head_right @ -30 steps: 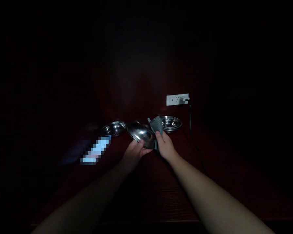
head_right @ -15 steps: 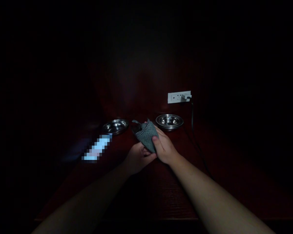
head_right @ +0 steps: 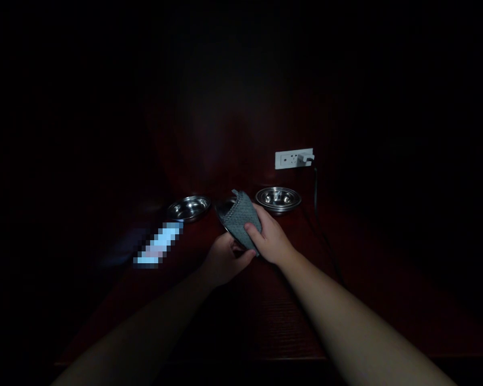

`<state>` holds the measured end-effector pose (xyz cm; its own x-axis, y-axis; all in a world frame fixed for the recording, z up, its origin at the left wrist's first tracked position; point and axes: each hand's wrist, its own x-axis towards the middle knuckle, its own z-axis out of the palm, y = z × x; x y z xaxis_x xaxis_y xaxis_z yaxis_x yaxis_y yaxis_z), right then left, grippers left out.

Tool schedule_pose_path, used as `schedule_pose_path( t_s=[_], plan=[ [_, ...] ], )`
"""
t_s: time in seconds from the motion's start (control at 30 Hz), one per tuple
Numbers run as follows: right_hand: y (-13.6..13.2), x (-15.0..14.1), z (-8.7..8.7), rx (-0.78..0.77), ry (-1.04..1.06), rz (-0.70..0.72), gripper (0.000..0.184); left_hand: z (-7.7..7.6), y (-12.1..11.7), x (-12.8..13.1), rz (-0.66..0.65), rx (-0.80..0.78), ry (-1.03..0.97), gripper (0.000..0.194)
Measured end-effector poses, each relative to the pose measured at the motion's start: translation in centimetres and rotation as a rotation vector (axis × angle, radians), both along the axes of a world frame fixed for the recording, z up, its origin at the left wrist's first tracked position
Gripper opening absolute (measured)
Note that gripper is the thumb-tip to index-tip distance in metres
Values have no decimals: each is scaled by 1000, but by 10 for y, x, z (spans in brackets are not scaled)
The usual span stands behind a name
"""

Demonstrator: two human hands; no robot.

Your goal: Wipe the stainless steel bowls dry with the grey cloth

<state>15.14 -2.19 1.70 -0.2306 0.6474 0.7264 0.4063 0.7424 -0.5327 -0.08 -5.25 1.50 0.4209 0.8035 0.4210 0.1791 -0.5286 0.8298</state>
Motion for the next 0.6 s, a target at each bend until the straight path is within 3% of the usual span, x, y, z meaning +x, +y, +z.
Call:
schedule_pose_path(
  t_s=[0.1, 0.27, 0.4, 0.6],
  plan=[
    [1, 2, 1, 30, -12, -60, 48, -2, 1, 0, 18, 3, -32, 24],
    [-1, 5, 7, 168, -16, -287, 40, -2, 2, 2, -2, -23, -123, 31],
    [-3, 1, 8, 149, -5, -174, 27, -1, 2, 2, 1, -19, -115, 29],
    [-5, -4, 4, 62, -13, -43, 35, -3, 4, -2, 54, 44, -70, 37]
  ],
)
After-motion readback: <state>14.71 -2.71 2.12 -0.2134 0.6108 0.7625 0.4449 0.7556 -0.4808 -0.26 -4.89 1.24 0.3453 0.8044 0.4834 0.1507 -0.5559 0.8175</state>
